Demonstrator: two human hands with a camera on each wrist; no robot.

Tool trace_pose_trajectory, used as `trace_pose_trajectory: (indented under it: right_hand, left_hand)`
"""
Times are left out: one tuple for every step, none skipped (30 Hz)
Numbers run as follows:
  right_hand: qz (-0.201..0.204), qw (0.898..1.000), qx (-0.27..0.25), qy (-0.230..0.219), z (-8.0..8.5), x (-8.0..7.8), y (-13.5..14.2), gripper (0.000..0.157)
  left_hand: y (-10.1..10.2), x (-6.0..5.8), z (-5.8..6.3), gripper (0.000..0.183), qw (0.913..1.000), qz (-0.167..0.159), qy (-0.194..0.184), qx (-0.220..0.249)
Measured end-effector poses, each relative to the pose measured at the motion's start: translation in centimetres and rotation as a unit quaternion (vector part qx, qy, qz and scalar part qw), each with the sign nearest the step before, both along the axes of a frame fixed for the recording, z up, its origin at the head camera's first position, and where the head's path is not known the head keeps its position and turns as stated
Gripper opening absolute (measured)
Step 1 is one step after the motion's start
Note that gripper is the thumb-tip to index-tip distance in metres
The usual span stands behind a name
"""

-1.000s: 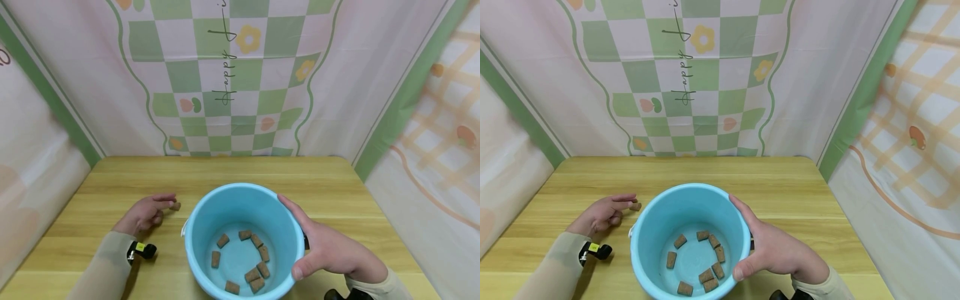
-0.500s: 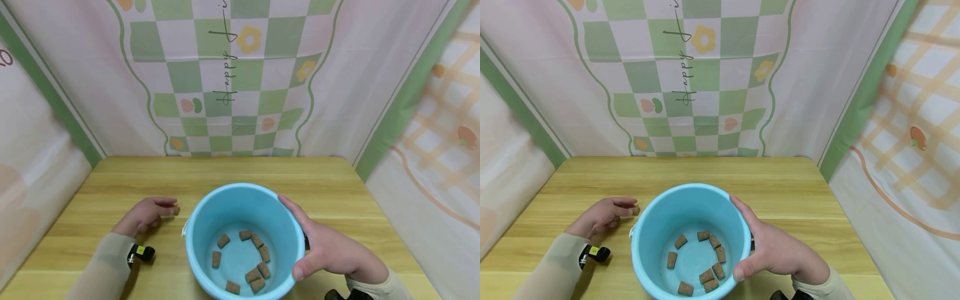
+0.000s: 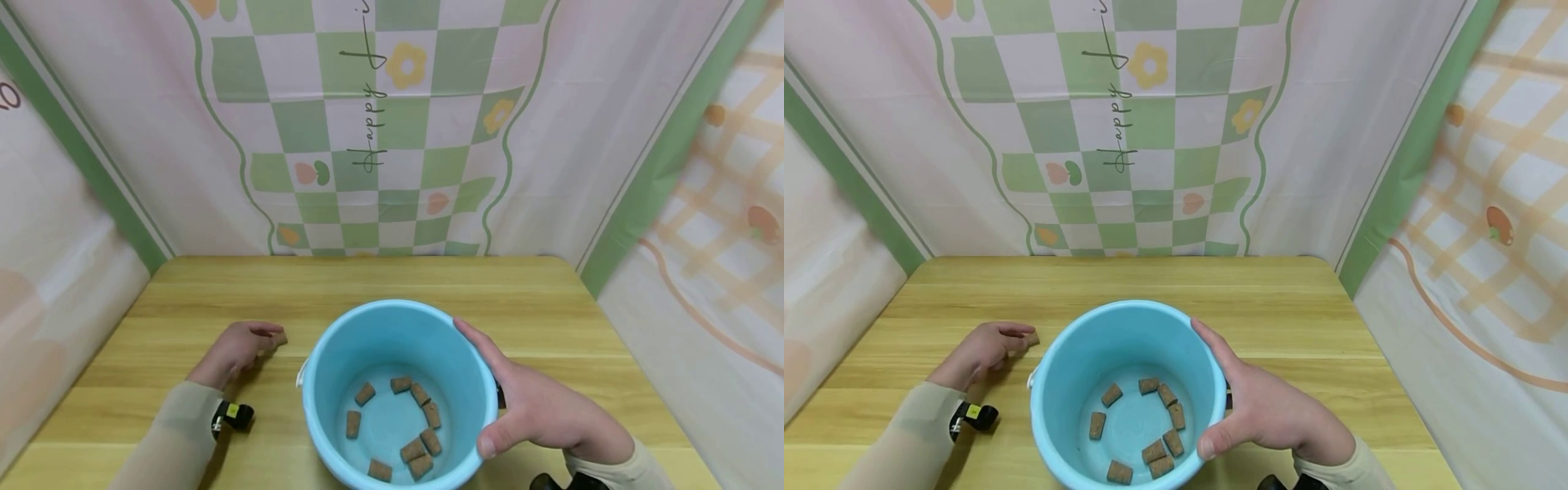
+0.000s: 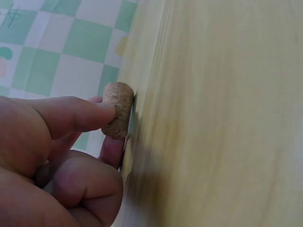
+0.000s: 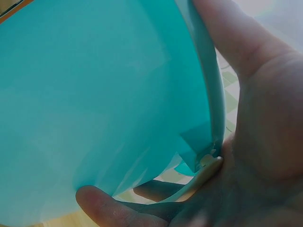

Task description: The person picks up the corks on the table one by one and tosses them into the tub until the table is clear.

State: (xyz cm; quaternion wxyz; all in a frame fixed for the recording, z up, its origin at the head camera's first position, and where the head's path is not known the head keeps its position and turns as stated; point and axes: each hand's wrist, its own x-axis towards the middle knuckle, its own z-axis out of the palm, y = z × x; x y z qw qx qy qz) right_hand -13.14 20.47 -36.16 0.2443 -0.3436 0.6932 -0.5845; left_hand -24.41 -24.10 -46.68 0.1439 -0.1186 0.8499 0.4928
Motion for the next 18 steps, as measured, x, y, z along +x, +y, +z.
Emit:
trace_pose_trajectory:
  right_hand:
    - [0.000,1.000,0.000,0.001,0.00,0.00,0.02,0.119]
    - [-0.001,1.000,0.001,0.001,0.01,-0.01,0.04,0.119]
    - [-0.002,1.000,0.003,0.003,0.01,-0.01,0.07,0.119]
    - [-0.003,1.000,0.005,0.004,0.01,-0.02,0.09,0.119]
    - [-0.004,1.000,0.008,0.006,-0.01,-0.04,0.12,0.119]
    - [-0.005,1.000,0.011,0.007,-0.01,-0.04,0.15,0.119]
    - [-0.006,1.000,0.013,0.008,-0.02,-0.05,0.18,0.119]
    - [-0.007,1.000,0.016,0.009,-0.02,-0.05,0.20,0.119]
    - [-0.007,1.000,0.017,0.011,-0.02,-0.07,0.21,0.119]
    - [-0.007,1.000,0.017,0.012,-0.04,-0.09,0.21,0.120]
    - [-0.006,1.000,0.016,0.011,-0.03,-0.10,0.20,0.120]
    - [-0.005,1.000,0.015,0.011,-0.02,-0.11,0.19,0.120]
    - [-0.004,1.000,0.014,0.010,-0.01,-0.12,0.17,0.120]
    - [-0.004,1.000,0.012,0.009,-0.01,-0.12,0.16,0.119]
    - [-0.002,1.000,0.011,0.008,-0.01,-0.13,0.15,0.119]
    - [-0.001,1.000,0.010,0.007,-0.01,-0.13,0.15,0.119]
    - [-0.001,1.000,0.009,0.006,-0.02,-0.13,0.15,0.119]
    - [-0.001,1.000,0.008,0.005,-0.02,-0.12,0.15,0.119]
  left_hand:
    - [0.00,-0.02,0.03,0.029,1.0000,0.001,0.000,0.002]
    - [0.01,-0.06,0.05,0.030,1.0000,0.004,-0.002,0.003]
    - [0.03,-0.09,0.06,0.032,1.0000,0.005,-0.002,0.004]
    - [0.04,-0.10,0.09,0.034,1.0000,0.007,-0.003,0.004]
    - [0.05,-0.11,0.08,0.034,1.0000,0.007,-0.005,0.004]
    - [0.07,-0.12,0.08,0.034,1.0000,0.007,-0.005,0.003]
    - [0.08,-0.11,0.08,0.034,1.0000,0.007,-0.005,0.003]
    - [0.09,-0.12,0.05,0.033,1.0000,0.007,-0.004,0.003]
    - [0.10,-0.13,0.00,0.032,1.0000,0.007,-0.003,0.003]
    - [0.12,-0.11,0.00,0.031,1.0000,0.007,-0.002,0.002]
    - [0.12,-0.12,-0.05,0.030,1.0000,0.008,0.000,0.002]
    - [0.12,-0.12,-0.08,0.030,1.0000,0.008,0.002,0.001]
    - [0.13,-0.13,-0.11,0.030,1.0000,0.007,0.005,0.001]
    - [0.14,-0.12,-0.12,0.030,0.9999,0.005,0.010,0.000]
    - [0.17,-0.14,-0.14,0.031,0.9999,0.004,0.012,0.000]
    - [0.19,-0.13,-0.14,0.032,0.9999,0.002,0.016,-0.002]
    - [0.20,-0.14,-0.17,0.032,0.9998,0.001,0.019,-0.005]
    - [0.23,-0.14,-0.16,0.032,0.9997,-0.001,0.021,-0.006]
